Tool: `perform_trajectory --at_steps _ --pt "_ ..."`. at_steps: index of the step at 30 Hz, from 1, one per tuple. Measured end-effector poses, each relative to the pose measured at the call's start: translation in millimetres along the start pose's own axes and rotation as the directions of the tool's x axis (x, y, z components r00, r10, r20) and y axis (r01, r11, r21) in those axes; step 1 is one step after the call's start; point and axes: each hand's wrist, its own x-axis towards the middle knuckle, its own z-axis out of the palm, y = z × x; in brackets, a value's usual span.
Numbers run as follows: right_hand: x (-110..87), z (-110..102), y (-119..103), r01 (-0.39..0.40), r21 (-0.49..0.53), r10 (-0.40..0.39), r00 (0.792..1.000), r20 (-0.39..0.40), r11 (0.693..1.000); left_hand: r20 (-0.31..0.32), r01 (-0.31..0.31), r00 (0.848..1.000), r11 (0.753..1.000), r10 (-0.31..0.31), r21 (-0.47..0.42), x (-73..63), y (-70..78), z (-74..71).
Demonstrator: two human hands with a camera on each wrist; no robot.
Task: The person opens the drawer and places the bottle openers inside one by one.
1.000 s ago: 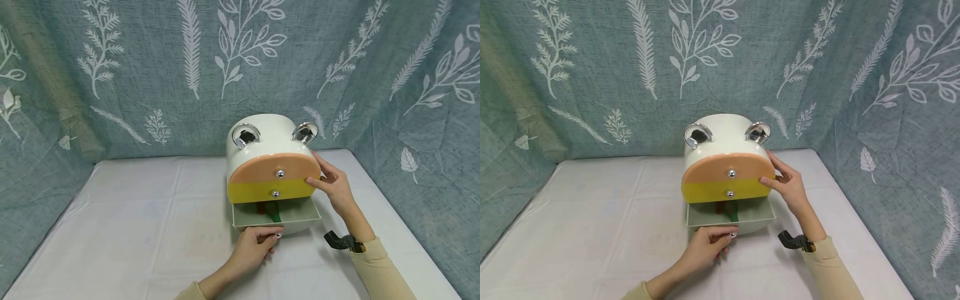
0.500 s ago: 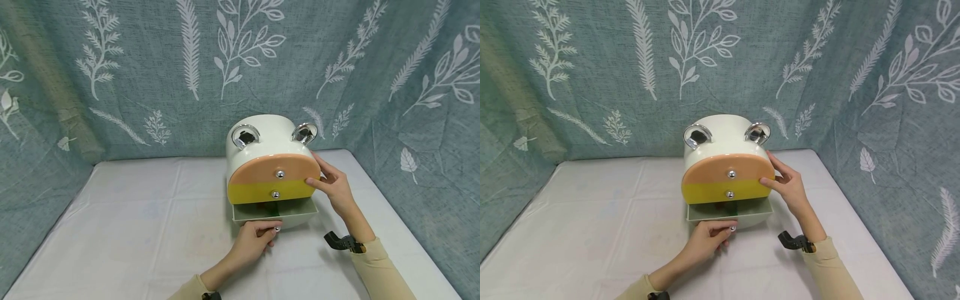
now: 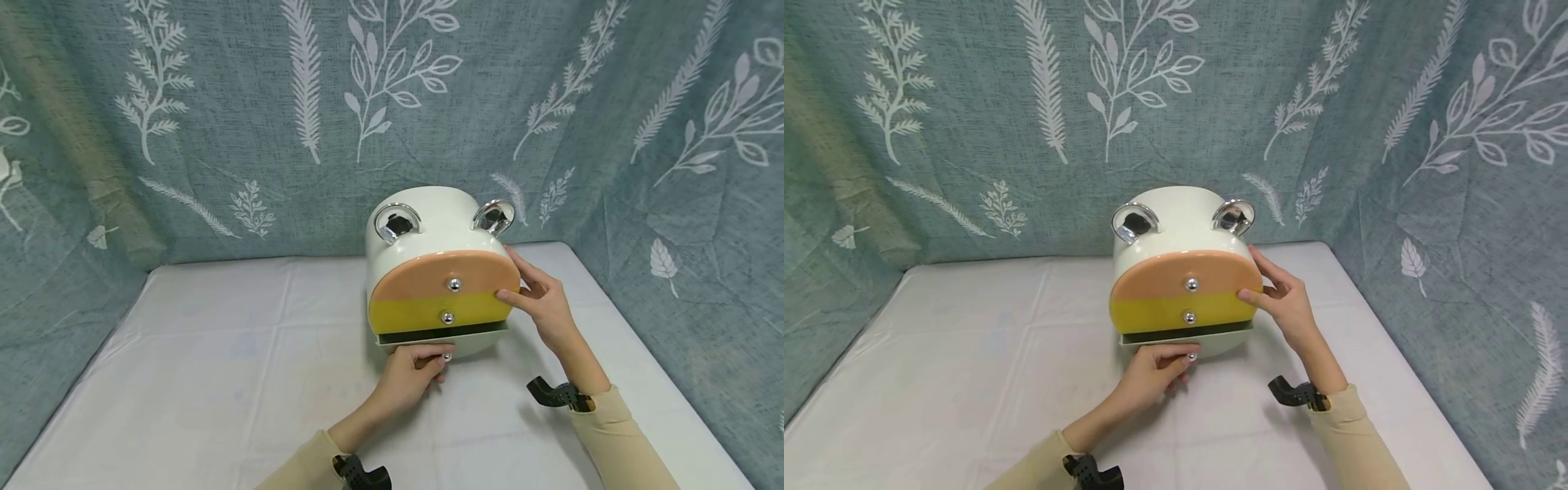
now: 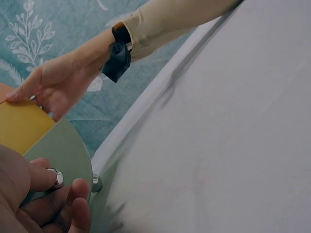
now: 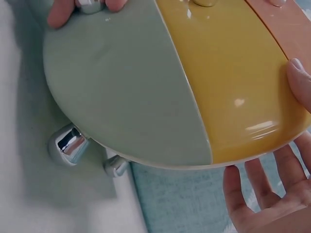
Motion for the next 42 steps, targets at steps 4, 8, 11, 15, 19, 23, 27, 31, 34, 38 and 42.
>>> perform_trajectory --at_steps 4,8,11,15,19,23,27,31,34,38,42 --pt "0.3 1 0 -0.003 0.004 0.003 1.0 0.005 1.0 -0.009 0.002 1.0 1.0 -0.002 -0.005 2.9 -0.6 -1.2" --pt "0.3 1 -1 -0.006 0.0 0.006 1.0 -0.001 1.0 -0.012 0.01 1.0 1.0 -0.01 0.016 4.7 1.0 -1.9" --pt "0.2 0 -1 -0.008 -0.002 0.008 1.0 -0.005 1.0 -0.009 0.011 1.0 1.0 -0.011 0.023 6.2 1.7 -2.5" --pt "0.0 0 -1 -0.009 -0.01 0.009 1.0 -0.009 1.0 -0.007 -0.001 1.0 1.0 0.001 0.021 7.9 2.8 -4.5" --pt "-0.2 2 -2 -0.012 -0.016 0.012 1.0 -0.013 1.0 -0.006 0.0 1.0 0.999 0.001 0.033 8.8 1.8 -6.3" --pt "-0.2 3 -4 -0.02 -0.019 0.02 1.0 -0.016 1.0 -0.005 0.009 1.0 0.999 -0.009 0.051 9.3 0.6 -7.3" --pt "-0.3 3 -5 -0.024 -0.021 0.023 1.0 -0.02 0.999 0.001 0.004 1.0 0.999 -0.004 0.041 10.2 0.5 -7.7" --pt "-0.7 2 -5 -0.026 -0.011 0.026 0.999 -0.022 1.0 0.004 0.008 1.0 0.999 -0.008 0.036 10.7 -0.1 -7.7" --pt "-0.9 2 -5 -0.024 -0.002 0.024 0.999 -0.025 1.0 0.002 0.016 1.0 0.999 -0.016 0.038 11.2 -0.8 -7.4" --pt "-1.3 2 -4 -0.023 -0.004 0.022 0.999 -0.03 1.0 0.002 0.017 1.0 0.999 -0.017 0.029 12.4 -2.7 -6.7" --pt "-1.7 1 -5 -0.021 -0.01 0.02 0.999 -0.033 1.0 0.0 0.014 1.0 1.0 -0.014 0.012 13.0 -3.2 -5.8"
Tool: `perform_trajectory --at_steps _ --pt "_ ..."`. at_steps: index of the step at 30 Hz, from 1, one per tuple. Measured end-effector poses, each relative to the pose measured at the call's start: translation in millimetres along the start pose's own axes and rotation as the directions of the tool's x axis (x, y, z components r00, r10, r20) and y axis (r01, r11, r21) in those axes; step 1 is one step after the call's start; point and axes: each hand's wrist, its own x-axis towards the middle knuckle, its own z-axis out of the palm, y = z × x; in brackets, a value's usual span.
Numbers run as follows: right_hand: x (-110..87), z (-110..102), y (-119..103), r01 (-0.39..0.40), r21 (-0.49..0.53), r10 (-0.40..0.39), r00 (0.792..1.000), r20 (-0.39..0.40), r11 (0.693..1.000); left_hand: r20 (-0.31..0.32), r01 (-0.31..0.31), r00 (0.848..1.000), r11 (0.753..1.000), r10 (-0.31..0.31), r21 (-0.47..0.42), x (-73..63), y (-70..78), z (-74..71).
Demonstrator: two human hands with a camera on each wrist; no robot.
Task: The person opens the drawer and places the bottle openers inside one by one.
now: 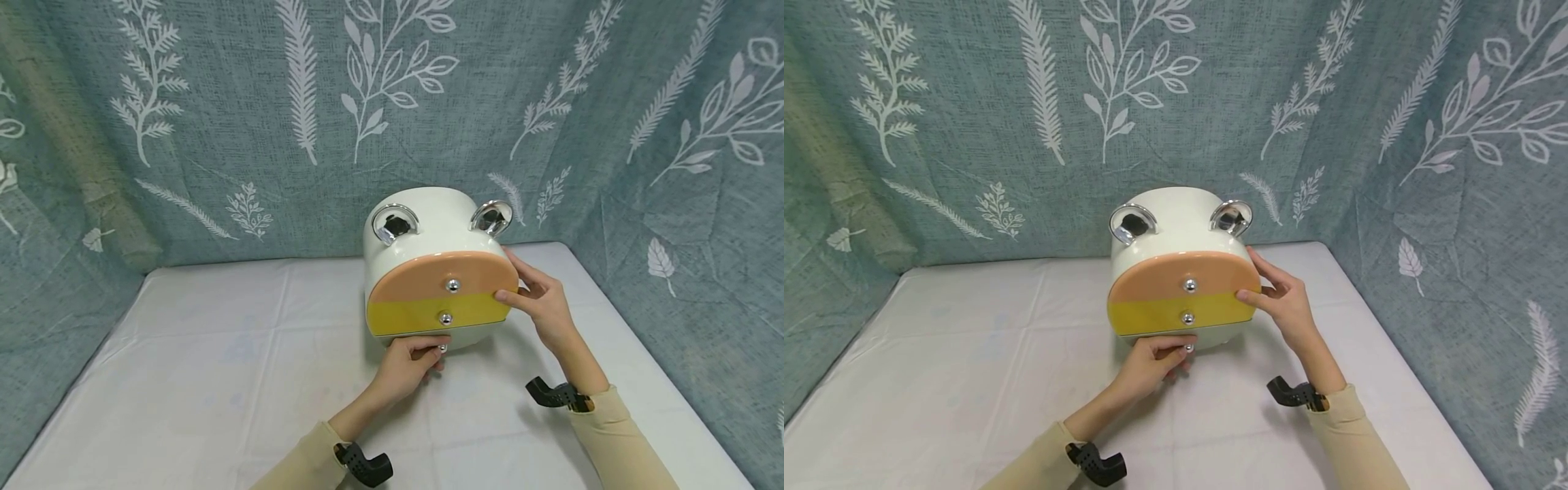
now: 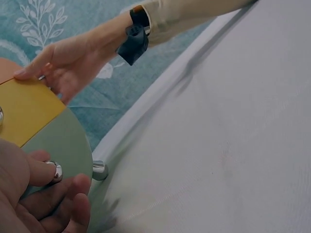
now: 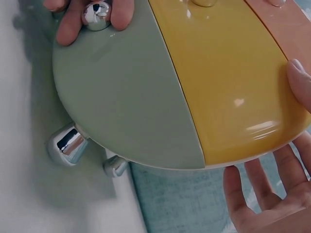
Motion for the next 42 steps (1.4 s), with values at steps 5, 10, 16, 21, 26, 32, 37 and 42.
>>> perform_trajectory --at_steps 5,10,16,21,26,32,37,42 --pt "-0.2 0 0 0.003 -0.003 -0.003 1.0 0.001 1.0 0.001 0.001 1.0 0.999 -0.001 -0.041 -0.7 2.3 0.7" --pt "-0.4 -1 0 0.01 0.004 -0.01 1.0 0.004 1.0 -0.006 0.02 1.0 0.996 -0.021 -0.081 -0.2 3.3 2.0" --pt "-0.4 -2 1 0.013 0.016 -0.013 1.0 0.011 1.0 -0.024 0.04 0.999 0.994 -0.043 -0.101 1.1 2.6 4.3" --pt "0.1 -2 0 0.005 0.013 -0.006 1.0 0.011 1.0 -0.017 0.04 0.999 0.993 -0.042 -0.107 1.5 1.8 3.9" --pt "0.4 -2 -1 0.0 0.007 0.0 1.0 0.01 1.0 -0.004 0.015 1.0 0.996 -0.015 -0.092 -0.9 2.9 2.4" --pt "-0.1 -4 -2 -0.014 0.008 0.014 1.0 0.021 1.0 0.037 -0.001 0.999 0.995 0.004 -0.096 -11.0 1.2 -0.5" --pt "-2.2 -8 -3 -0.03 0.001 0.03 0.999 0.026 1.0 0.039 0.036 0.999 0.998 -0.034 -0.052 -26.6 4.9 -13.3" --pt "0.8 -7 -5 -0.027 -0.008 0.027 0.999 0.04 1.0 0.005 0.061 0.998 0.997 -0.061 0.057 -46.3 7.4 -39.1"
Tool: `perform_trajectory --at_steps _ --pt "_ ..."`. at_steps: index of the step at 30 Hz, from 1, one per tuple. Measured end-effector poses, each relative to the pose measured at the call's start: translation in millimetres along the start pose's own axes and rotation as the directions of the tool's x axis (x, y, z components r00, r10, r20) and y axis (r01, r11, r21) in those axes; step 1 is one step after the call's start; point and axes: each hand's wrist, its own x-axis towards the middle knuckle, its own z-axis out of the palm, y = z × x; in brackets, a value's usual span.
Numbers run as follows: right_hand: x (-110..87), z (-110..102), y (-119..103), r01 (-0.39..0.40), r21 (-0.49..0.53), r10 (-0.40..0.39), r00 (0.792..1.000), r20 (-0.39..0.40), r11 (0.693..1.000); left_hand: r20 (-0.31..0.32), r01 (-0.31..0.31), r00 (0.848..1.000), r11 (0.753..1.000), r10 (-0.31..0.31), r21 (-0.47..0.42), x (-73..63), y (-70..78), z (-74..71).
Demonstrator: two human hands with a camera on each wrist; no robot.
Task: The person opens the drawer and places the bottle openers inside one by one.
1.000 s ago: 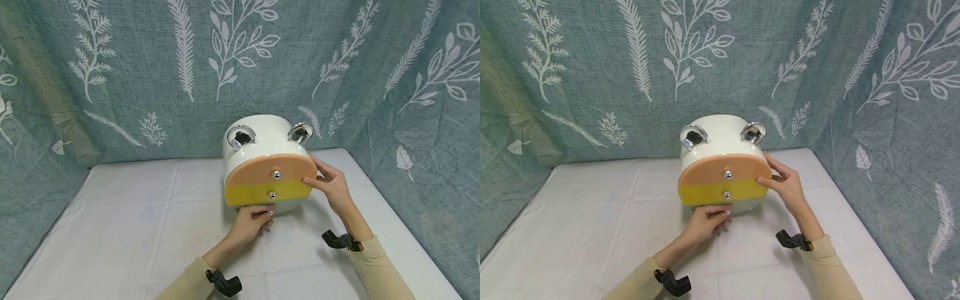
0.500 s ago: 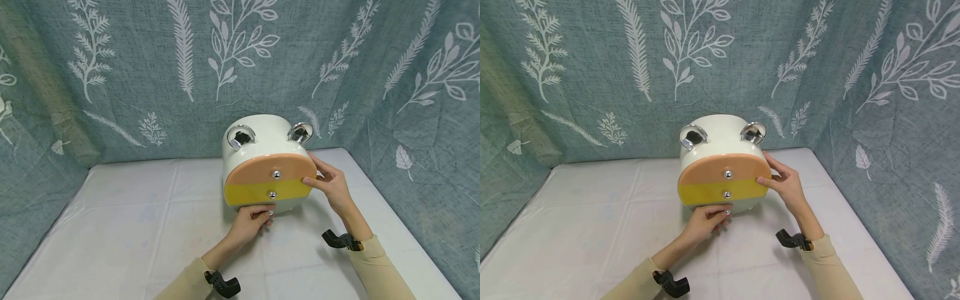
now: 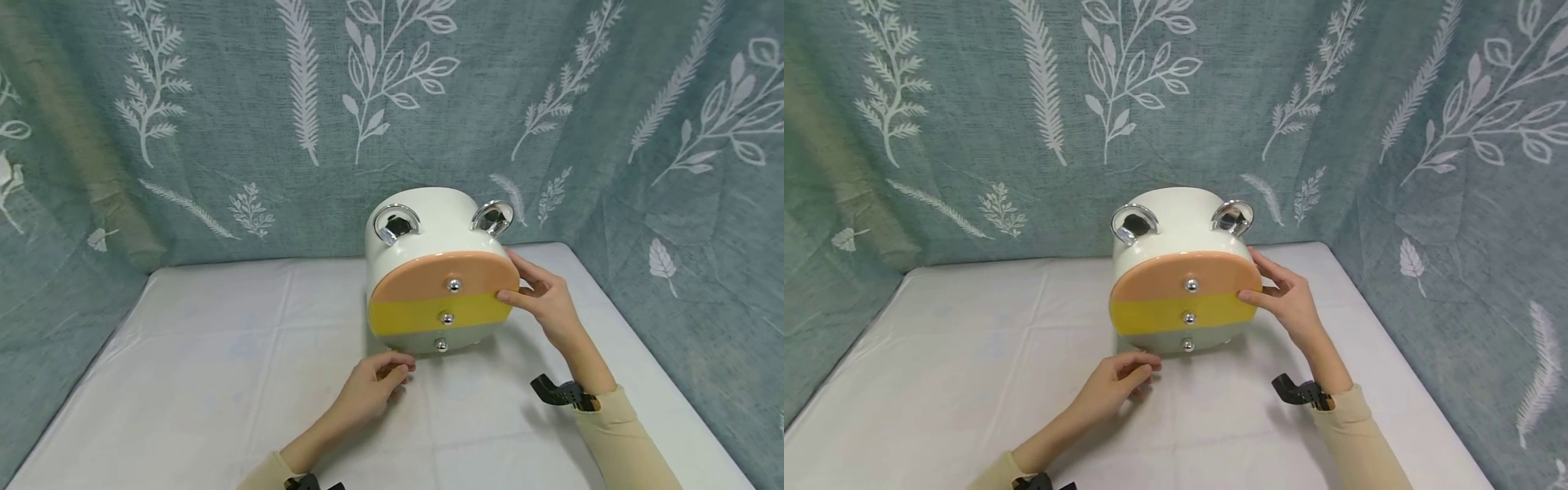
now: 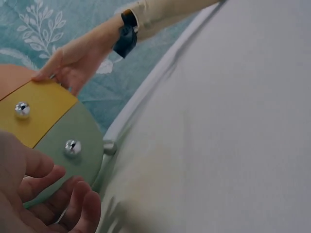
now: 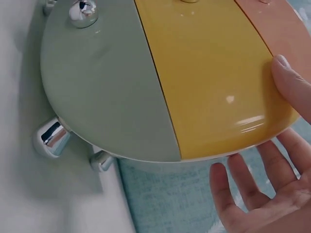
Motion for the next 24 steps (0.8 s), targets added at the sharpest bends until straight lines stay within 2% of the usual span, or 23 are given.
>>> perform_trajectory --at_steps 5,8,10,13,15,17,19,22,24 --pt "5.5 3 -1 0.002 -0.011 -0.002 1.0 0.024 1.0 -0.07 0.002 0.998 0.988 0.009 0.154 -20.4 -1.5 -28.2" --pt "3.5 3 -1 -0.006 -0.023 0.007 1.0 0.025 1.0 -0.107 -0.02 0.993 0.963 0.05 0.269 -31.1 -2.4 -43.3" --pt "-0.3 2 -2 -0.015 -0.038 0.016 1.0 0.014 0.999 -0.131 -0.041 0.987 0.935 0.093 0.352 -36.2 -1.4 -52.5" --pt "-7.0 0 -4 -0.034 -0.06 0.034 0.999 -0.008 0.998 -0.16 -0.077 0.971 0.862 0.18 0.5 -41.3 1.8 -68.5" --pt "-9.9 -1 -6 -0.036 -0.087 0.036 0.999 -0.004 0.996 -0.176 -0.09 0.955 0.796 0.24 0.599 -44.8 4.8 -80.9" --pt "-11.8 -2 -9 -0.036 -0.118 0.039 0.999 0.021 0.992 -0.191 -0.095 0.934 0.724 0.303 0.684 -48.7 6.6 -93.7" --pt "-14.3 -5 -12 -0.032 -0.155 0.041 0.997 0.058 0.987 -0.209 -0.093 0.907 0.658 0.366 0.747 -53.1 7.5 -106.0" --pt "-21.8 -9 -15 -0.026 -0.258 0.047 0.996 0.077 0.966 -0.235 -0.1 0.86 0.601 0.453 0.793 -57.9 8.8 -120.2" --pt "-29.5 -11 -17 0.005 -0.403 0.014 0.999 0.044 0.915 -0.253 -0.097 0.83 0.576 0.497 0.812 -60.6 10.2 -127.5"
